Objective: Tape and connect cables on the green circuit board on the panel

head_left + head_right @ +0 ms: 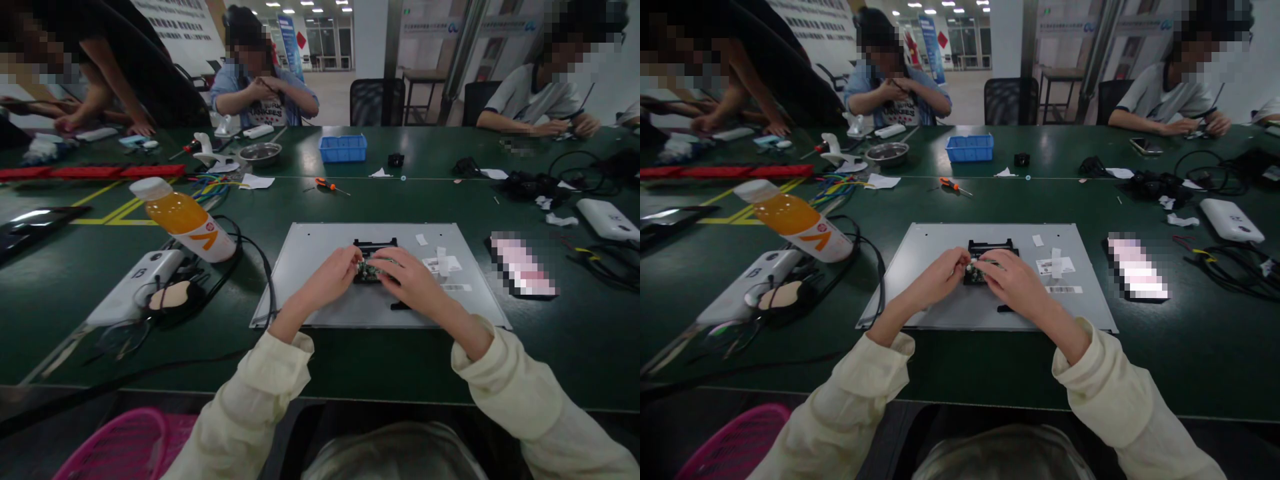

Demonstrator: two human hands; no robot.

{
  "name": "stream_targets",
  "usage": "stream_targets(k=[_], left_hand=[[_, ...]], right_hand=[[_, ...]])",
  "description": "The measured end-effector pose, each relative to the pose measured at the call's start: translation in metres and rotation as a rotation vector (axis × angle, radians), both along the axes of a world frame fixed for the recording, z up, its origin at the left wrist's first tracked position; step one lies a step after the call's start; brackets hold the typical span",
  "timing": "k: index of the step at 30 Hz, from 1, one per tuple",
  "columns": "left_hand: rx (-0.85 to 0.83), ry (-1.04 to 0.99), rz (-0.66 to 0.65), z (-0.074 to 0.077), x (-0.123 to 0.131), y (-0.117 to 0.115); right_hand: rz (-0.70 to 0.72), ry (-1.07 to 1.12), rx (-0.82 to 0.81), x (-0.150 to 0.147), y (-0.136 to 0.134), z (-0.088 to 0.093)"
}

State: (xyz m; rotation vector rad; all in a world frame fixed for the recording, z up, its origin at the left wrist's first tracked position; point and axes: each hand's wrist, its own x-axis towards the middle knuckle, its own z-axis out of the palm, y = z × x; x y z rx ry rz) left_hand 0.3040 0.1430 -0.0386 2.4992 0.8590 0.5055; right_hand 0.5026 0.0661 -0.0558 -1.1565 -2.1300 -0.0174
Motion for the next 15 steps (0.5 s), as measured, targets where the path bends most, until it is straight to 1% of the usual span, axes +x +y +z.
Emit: stream_targets(k=[2,5,15], left_hand=[[-0.031,-0.011,-0.017,0.000,0.003,-0.003],[-0.059,-0.019,-0.038,0.000,0.006,-0.006],[-0.047,0.005,-0.104,-0.001,0.004,-0.007]], right_hand=[[0.035,-0.023,0.007,-0.008,-0.001,0.000],[0.035,-0.053,0.017,-0.014,-0.002,-0.001],[0.002,-0.081,0.026,-0.017,-0.002,-0.001]])
